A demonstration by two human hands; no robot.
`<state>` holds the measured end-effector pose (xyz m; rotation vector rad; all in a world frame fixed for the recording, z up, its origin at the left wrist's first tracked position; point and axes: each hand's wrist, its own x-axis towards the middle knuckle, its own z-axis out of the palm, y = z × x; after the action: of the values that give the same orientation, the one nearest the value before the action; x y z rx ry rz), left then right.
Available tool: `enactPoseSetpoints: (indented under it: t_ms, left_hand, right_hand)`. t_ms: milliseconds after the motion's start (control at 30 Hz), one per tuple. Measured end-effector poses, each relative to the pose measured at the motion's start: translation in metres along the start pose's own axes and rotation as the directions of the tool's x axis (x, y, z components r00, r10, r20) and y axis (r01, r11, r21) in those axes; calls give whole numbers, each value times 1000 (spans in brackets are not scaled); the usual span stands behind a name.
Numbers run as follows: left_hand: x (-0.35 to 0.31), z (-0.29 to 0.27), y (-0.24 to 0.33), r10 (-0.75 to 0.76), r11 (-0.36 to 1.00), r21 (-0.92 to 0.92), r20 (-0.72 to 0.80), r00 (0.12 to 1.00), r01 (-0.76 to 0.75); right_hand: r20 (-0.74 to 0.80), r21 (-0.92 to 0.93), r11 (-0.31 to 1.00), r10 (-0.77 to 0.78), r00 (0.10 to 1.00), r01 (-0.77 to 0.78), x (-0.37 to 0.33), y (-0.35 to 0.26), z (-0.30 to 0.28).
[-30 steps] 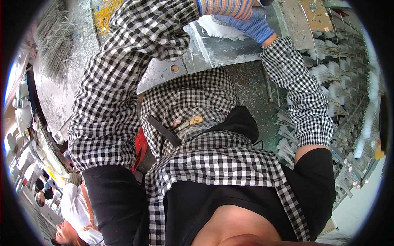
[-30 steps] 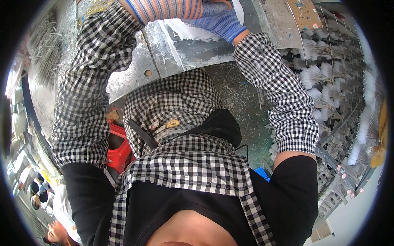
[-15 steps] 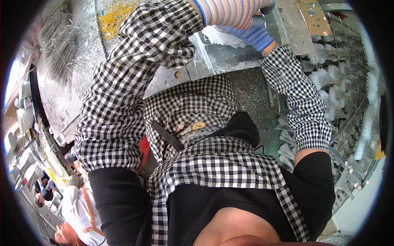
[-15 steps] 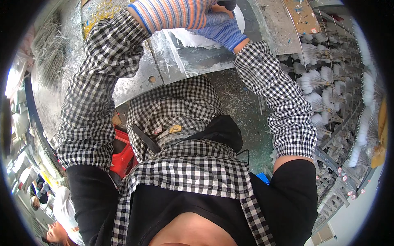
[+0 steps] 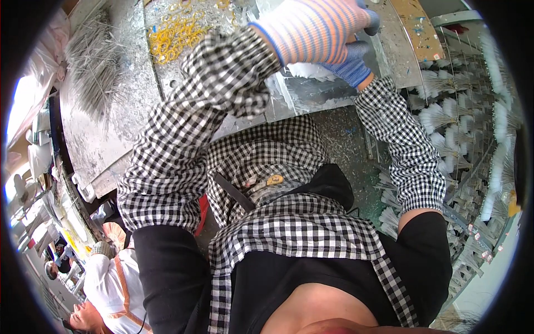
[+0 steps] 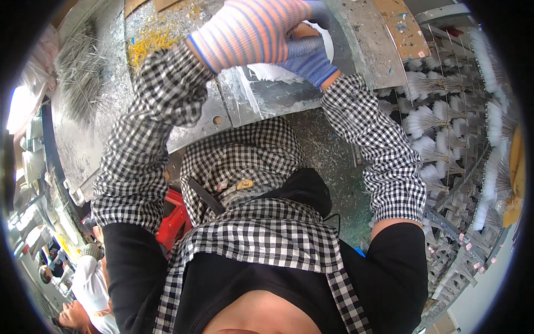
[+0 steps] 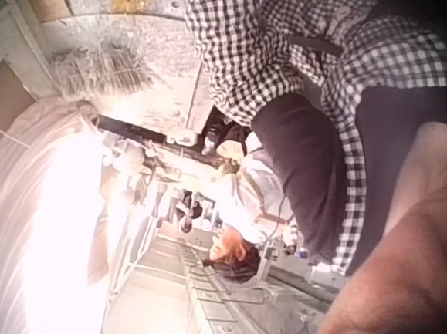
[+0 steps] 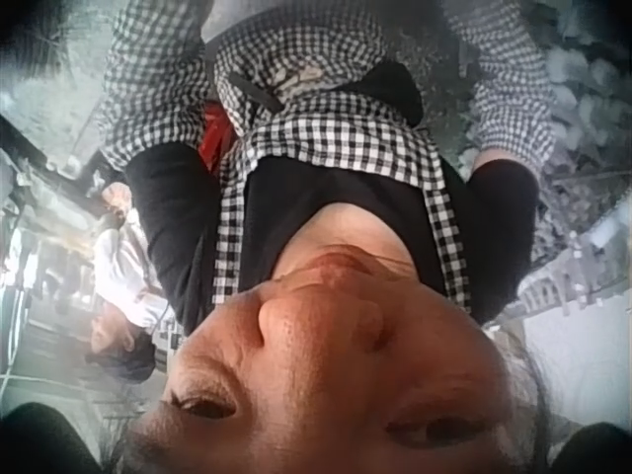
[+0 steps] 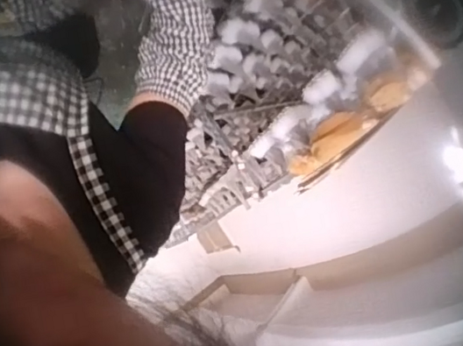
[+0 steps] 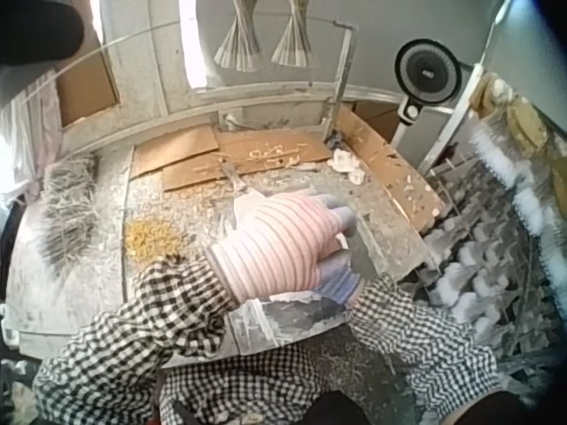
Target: Gathering, bundling, and applying adhesive to bunches of bristles to manufacture brush heads.
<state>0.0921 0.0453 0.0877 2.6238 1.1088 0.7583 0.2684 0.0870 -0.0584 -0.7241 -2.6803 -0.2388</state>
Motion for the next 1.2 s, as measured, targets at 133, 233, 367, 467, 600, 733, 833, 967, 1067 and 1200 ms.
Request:
enactPoseSetpoints:
  t_ms: [133,233,367,467,600,733,833,967,1067,1200]
  left_hand:
    - [-55,3,15,-364,889,-422,-420,831,176]
    - [-96,-4,31,-716,338,-856,36,697,391]
    - [-150,6,67,-574,-396,-806,591,567,439]
    - [-154,-3,73,-568,-394,-785,616,545,477]
    - [-191,2,73,-759,-97,-872,376,531,479]
    - [-208,28,66,-861,4,-950,155,484,313]
    - [-224,54,58,-888,220,-916,-45,457,336]
    - [-230,60,70,-835,329,-862,-75,545,385]
    - [-235,72,77,-845,228,-914,-15,535,335]
    - [-232,68,110,-788,94,-979,39,614,183]
  right_hand:
    - [-44,604,778,251,967,-175,21,-27,-6]
    - [-88,706,701,223,971,-97,11,-12,-6]
    - [-157,456,871,-124,980,183,44,-52,-57]
    - [-258,236,871,-371,892,430,67,-80,-66]
    - [-287,181,737,-594,751,651,73,-105,-109]
    - [-236,416,693,-542,806,588,35,-111,-132]
    - [-306,666,629,-260,916,401,31,-123,-124]
    - [6,828,561,2,1000,-6,16,-130,-130]
    - [108,861,480,144,984,-165,3,-136,-115]
    - [171,923,302,238,956,-240,9,-154,-120]
